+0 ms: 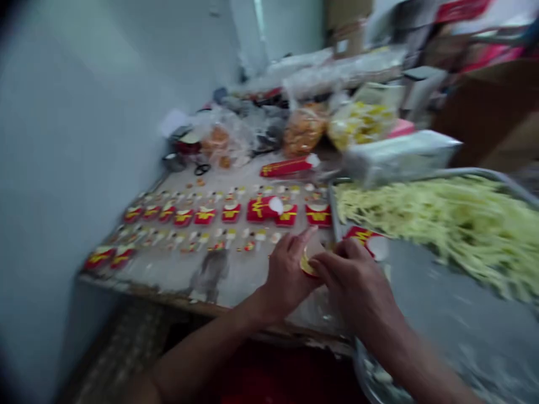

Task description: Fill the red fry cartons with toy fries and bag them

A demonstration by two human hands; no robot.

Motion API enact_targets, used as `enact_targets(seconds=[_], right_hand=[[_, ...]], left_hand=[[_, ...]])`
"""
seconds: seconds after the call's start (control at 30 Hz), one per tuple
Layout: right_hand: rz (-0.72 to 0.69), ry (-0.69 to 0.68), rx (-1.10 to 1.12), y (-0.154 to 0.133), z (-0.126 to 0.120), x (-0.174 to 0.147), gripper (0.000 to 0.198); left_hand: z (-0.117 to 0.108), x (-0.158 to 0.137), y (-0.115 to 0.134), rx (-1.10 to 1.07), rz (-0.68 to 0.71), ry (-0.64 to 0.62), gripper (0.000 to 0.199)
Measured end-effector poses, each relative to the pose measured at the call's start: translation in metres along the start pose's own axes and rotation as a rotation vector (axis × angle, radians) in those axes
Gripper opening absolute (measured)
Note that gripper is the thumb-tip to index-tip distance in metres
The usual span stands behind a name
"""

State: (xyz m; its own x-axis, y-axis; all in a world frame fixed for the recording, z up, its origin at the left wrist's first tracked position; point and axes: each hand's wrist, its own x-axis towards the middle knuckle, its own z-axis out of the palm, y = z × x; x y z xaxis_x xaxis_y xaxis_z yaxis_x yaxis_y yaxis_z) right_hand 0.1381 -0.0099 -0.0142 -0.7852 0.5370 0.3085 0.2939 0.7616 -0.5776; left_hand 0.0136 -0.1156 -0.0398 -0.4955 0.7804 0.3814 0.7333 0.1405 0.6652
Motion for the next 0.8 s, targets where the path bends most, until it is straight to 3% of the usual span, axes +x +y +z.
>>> enact_targets(seconds=[0.07, 0.2, 0.3, 0.37, 0.43, 0.5, 0.57, 0.63, 0.7, 0.8], right_hand=[[-0.059, -0.079, 0.169, -0.021, 0.028, 0.008, 0.035], [-0.037, -0.318, 0.460, -0.077, 0.091, 0.019, 0.027], [-0.044, -0.448, 0.542, -0.124, 0.139, 0.032, 0.025], [-0.055, -0.549, 0.552, -0.159, 0.173, 0.047, 0.024], [-0.074, -0.632, 0.545, -0.198, 0.208, 0.067, 0.022], [-0.116, -0.669, 0.508, -0.240, 0.247, 0.089, 0.022], [-0.169, -0.686, 0.401, -0.283, 0.287, 0.109, 0.024], [-0.237, -0.717, 0.219, -0.318, 0.325, 0.124, 0.027], [-0.295, -0.749, 0.059, -0.341, 0.356, 0.132, 0.030], [-0.353, -0.800, -0.060, -0.353, 0.385, 0.133, 0.033]], left_hand=[[-0.032, -0.011, -0.020, -0.025, -0.083, 0.091, 0.084], [-0.095, -0.043, -0.062, -0.042, -0.258, 0.172, 0.087], [-0.151, -0.078, -0.099, -0.130, -0.424, 0.092, 0.105], [-0.197, -0.107, -0.129, -0.233, -0.510, 0.012, 0.122], [-0.249, -0.140, -0.163, -0.279, -0.599, 0.010, 0.129], [-0.299, -0.174, -0.200, -0.197, -0.679, 0.162, 0.119], [-0.338, -0.204, -0.238, -0.029, -0.679, 0.412, 0.095], [-0.361, -0.225, -0.273, 0.159, -0.629, 0.512, 0.087], [-0.369, -0.234, -0.302, 0.308, -0.555, 0.451, 0.091], [-0.367, -0.234, -0.332, 0.423, -0.430, 0.316, 0.086]])
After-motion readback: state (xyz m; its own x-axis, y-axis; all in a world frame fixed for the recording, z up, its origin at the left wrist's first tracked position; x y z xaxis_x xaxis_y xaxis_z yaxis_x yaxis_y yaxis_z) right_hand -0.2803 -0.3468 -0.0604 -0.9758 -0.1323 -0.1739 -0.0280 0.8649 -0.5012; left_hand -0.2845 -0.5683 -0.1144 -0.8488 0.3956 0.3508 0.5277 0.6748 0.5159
